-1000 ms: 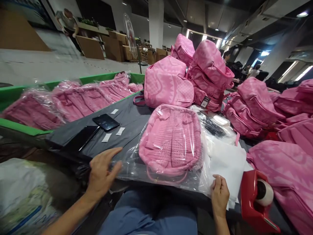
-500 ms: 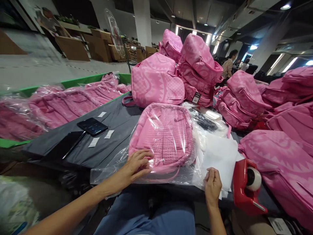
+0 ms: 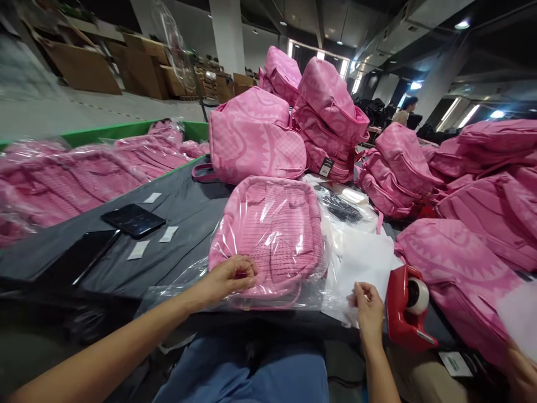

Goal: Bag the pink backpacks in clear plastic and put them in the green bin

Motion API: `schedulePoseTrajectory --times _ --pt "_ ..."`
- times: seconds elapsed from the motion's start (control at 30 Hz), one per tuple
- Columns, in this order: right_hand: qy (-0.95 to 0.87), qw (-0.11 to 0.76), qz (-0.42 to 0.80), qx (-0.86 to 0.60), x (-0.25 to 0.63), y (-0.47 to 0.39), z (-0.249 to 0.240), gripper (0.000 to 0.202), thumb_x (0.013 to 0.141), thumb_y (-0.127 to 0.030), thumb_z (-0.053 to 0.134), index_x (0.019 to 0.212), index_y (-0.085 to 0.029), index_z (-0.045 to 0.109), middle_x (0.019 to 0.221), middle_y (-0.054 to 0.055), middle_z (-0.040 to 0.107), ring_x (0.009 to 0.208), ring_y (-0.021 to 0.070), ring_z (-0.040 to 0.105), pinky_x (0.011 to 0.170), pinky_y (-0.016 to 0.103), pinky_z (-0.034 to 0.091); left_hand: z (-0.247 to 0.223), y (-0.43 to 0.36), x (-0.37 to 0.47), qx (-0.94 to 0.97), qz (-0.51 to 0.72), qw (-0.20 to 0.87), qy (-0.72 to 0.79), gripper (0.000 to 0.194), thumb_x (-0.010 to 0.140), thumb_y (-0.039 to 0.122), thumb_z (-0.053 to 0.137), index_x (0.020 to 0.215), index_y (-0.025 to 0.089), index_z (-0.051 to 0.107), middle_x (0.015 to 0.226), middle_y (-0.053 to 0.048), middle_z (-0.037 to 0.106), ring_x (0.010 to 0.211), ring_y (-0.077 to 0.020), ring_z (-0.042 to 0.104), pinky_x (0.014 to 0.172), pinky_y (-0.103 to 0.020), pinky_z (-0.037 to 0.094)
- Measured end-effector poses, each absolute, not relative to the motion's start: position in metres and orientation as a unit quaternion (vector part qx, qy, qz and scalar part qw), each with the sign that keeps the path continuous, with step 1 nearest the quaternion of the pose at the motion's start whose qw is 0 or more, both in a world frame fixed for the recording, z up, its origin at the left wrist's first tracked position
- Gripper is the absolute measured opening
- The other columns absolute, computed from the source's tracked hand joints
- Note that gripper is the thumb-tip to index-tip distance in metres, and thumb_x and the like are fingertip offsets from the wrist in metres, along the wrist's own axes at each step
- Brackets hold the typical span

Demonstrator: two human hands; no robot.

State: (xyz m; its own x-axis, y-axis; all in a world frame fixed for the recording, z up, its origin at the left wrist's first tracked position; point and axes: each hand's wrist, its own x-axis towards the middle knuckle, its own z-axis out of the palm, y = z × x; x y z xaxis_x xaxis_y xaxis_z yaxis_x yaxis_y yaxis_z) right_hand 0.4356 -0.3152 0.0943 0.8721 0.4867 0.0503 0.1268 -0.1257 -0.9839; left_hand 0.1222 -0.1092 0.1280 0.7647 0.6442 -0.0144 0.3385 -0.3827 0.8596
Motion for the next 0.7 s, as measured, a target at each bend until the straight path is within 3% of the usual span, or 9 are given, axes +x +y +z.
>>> schedulePoseTrajectory --times 0.07,0.13,0.23,0.33,0.5,0.7 --pt "-0.220 0.609 0.067 -0.759 0.450 -0.348 0.106 0.071 0.054 -0.080 0.081 0.086 -0.018 0.065 0.075 0.003 0.068 0.069 0.0207 0.066 0.065 0.031 0.054 0.129 -0.109 0.123 0.826 0.153 0.454 0.296 0.030 0.075 0.046 0.060 0.061 0.020 0.056 0.086 -0.006 0.066 0.090 -0.0232 0.058 0.084 -0.035 0.042" --pt "-0.213 0.568 -0.026 -0.795 0.468 -0.387 0.119 0.067 0.060 -0.078 0.078 0.087 -0.018 0.068 0.079 0.004 0.069 0.072 0.0211 0.065 0.069 0.032 0.052 0.130 -0.109 0.122 0.837 0.151 0.437 0.292 0.033 0.077 0.049 0.057 0.064 0.020 0.059 0.084 -0.005 0.066 0.087 -0.0235 0.058 0.082 -0.035 0.042" --pt "-0.154 0.508 -0.126 -0.838 0.492 -0.439 0.136 0.068 0.055 -0.080 0.074 0.082 -0.018 0.070 0.078 0.007 0.068 0.074 0.0227 0.060 0.071 0.035 0.048 0.125 -0.109 0.119 0.841 0.161 0.428 0.289 0.038 0.081 0.056 0.054 0.072 0.020 0.064 0.082 -0.005 0.067 0.085 -0.0239 0.059 0.079 -0.034 0.044" --pt "-0.087 0.502 -0.084 -0.856 0.506 -0.463 0.142 0.074 0.041 -0.082 0.073 0.075 -0.016 0.072 0.078 0.010 0.069 0.076 0.0247 0.059 0.067 0.035 0.046 0.115 -0.104 0.116 0.838 0.168 0.439 0.278 0.042 0.082 0.061 0.054 0.073 0.021 0.064 0.081 -0.005 0.067 0.082 -0.0236 0.061 0.075 -0.033 0.046" --pt "-0.044 0.514 0.010 -0.857 0.512 -0.454 0.133 0.073 0.044 -0.078 0.071 0.075 -0.013 0.077 0.077 0.013 0.071 0.063 0.0214 0.056 0.051 0.030 0.038 0.112 -0.101 0.118 0.840 0.162 0.446 0.264 0.046 0.082 0.064 0.055 0.070 0.020 0.062 0.075 -0.004 0.064 0.074 -0.0219 0.061 0.069 -0.031 0.048" --pt "-0.067 0.528 0.028 -0.846 0.518 -0.436 0.132 0.060 0.037 -0.068 0.076 0.062 -0.015 0.071 0.065 0.011 0.067 0.063 0.0216 0.056 0.056 0.032 0.038 0.117 -0.104 0.120 0.840 0.168 0.437 0.275 0.043 0.079 0.062 0.057 0.068 0.021 0.061 0.074 -0.004 0.064 0.073 -0.0218 0.060 0.066 -0.030 0.048"
